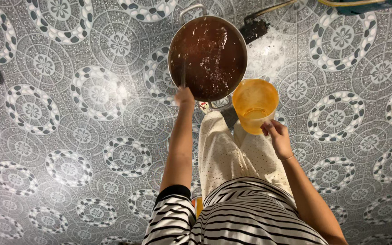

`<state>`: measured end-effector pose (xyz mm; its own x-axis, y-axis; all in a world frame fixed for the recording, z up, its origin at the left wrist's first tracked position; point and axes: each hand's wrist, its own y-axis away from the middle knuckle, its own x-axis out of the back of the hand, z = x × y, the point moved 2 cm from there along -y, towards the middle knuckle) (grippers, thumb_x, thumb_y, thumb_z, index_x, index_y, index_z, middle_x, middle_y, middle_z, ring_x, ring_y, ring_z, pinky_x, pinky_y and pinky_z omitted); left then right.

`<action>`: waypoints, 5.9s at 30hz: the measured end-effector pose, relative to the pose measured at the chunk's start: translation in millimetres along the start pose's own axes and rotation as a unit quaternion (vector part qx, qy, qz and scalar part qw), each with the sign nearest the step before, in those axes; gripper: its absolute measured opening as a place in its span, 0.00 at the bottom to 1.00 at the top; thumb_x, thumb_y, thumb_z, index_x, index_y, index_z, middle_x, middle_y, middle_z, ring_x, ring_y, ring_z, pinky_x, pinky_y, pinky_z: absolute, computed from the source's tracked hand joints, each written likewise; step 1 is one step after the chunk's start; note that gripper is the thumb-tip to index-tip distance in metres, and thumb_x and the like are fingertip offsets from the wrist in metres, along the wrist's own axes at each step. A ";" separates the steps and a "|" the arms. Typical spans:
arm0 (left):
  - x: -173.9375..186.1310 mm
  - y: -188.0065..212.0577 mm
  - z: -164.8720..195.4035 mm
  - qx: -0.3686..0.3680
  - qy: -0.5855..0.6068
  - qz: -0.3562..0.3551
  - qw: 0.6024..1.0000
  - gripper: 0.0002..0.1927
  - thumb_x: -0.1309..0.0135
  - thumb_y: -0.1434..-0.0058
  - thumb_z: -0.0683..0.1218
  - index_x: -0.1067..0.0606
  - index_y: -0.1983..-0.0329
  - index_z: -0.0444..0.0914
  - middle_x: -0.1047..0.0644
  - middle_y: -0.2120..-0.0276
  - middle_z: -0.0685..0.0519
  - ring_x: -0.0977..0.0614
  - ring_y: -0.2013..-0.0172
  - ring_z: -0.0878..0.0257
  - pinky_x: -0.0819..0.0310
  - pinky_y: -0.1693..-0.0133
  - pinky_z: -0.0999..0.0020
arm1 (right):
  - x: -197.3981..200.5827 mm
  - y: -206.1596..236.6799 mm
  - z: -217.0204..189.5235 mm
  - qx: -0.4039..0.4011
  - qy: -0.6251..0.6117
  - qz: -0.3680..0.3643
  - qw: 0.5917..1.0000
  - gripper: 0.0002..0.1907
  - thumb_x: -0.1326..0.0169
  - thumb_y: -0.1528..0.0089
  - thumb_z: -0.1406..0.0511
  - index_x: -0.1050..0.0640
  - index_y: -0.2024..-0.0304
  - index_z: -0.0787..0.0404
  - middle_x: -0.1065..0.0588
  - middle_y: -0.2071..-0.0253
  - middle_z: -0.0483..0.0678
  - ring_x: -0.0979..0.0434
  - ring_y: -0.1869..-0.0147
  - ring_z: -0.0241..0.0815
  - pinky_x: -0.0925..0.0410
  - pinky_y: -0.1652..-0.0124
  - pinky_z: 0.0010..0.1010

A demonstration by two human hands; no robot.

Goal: The person adds ingredients into black serving bowls on a counter, placing pieces of cabbage, corn, and sliced ham into each bowl by hand. They then ladle hot broth from a pot on the floor into a plastic pitcher, carry it back, pour broth into the bowls, and place dried noodle cakes on top of each bowl.

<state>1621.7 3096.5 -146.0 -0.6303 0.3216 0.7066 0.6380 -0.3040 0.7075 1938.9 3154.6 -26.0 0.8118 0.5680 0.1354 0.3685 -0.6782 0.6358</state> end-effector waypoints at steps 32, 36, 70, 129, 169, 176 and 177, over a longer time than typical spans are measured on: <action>29.5 -19.8 1.3 -0.120 -0.096 0.059 0.986 0.18 0.60 0.25 0.44 0.33 0.34 0.38 0.19 0.52 0.40 0.15 0.53 0.47 0.19 0.55 0.54 | 10.3 -10.0 -12.1 0.000 0.002 -0.003 1.000 0.18 0.51 0.29 0.61 0.24 0.67 0.70 0.31 0.72 0.44 0.34 0.67 0.34 0.38 0.63 0.28; 12.7 -15.9 -16.6 -0.095 -0.099 0.062 0.989 0.20 0.55 0.33 0.43 0.30 0.38 0.32 0.20 0.53 0.38 0.15 0.56 0.47 0.18 0.59 0.55 | 7.3 -9.0 -8.4 -0.021 0.009 0.000 1.000 0.18 0.51 0.29 0.61 0.24 0.67 0.71 0.31 0.73 0.44 0.35 0.67 0.34 0.38 0.63 0.28; 24.2 -16.7 8.0 -0.085 0.030 0.003 0.996 0.14 0.61 0.26 0.46 0.27 0.45 0.38 0.19 0.55 0.39 0.17 0.51 0.40 0.21 0.53 0.45 | 9.9 -1.2 -8.8 -0.001 0.032 -0.004 0.999 0.18 0.51 0.28 0.60 0.24 0.66 0.69 0.31 0.72 0.44 0.35 0.67 0.34 0.38 0.64 0.27; -41.7 -38.4 -83.6 0.001 0.051 -0.064 0.997 0.16 0.56 0.33 0.51 0.19 0.57 0.41 0.17 0.57 0.43 0.15 0.54 0.43 0.21 0.54 0.47 | -139.4 -223.2 -18.0 0.043 -0.036 0.012 0.998 0.12 0.52 0.38 0.65 0.26 0.75 0.64 0.29 0.76 0.42 0.34 0.71 0.32 0.40 0.68 0.28; -42.7 221.8 -546.2 0.176 0.462 0.541 0.680 0.19 0.42 0.40 0.45 0.23 0.45 0.42 0.36 0.34 0.38 0.40 0.32 0.39 0.46 0.34 0.43 | -516.2 60.1 -112.3 0.276 -0.235 -0.391 0.846 0.16 0.46 0.35 0.71 0.34 0.77 0.59 0.35 0.76 0.41 0.39 0.75 0.33 0.45 0.74 0.28; -46.8 291.0 -830.6 0.339 0.496 0.571 0.559 0.15 0.41 0.40 0.43 0.21 0.49 0.41 0.34 0.36 0.40 0.39 0.33 0.40 0.46 0.36 0.44 | -860.8 255.1 -95.0 0.200 -0.195 -0.592 0.756 0.16 0.50 0.33 0.67 0.32 0.77 0.63 0.34 0.78 0.43 0.41 0.78 0.33 0.47 0.76 0.30; -53.2 298.5 -857.8 0.355 0.502 0.576 0.540 0.15 0.42 0.40 0.43 0.21 0.49 0.41 0.33 0.36 0.41 0.38 0.33 0.41 0.44 0.35 0.46 | -906.4 280.8 -91.7 0.194 -0.185 -0.622 0.736 0.17 0.49 0.33 0.67 0.32 0.77 0.63 0.34 0.78 0.43 0.41 0.77 0.33 0.47 0.74 0.30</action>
<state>1466.3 2219.5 39.1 0.6690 -0.4699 0.5759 0.6470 0.7495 -0.1401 1265.1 2492.1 99.5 -0.2212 0.7450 -0.6293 0.9740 0.1366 -0.1806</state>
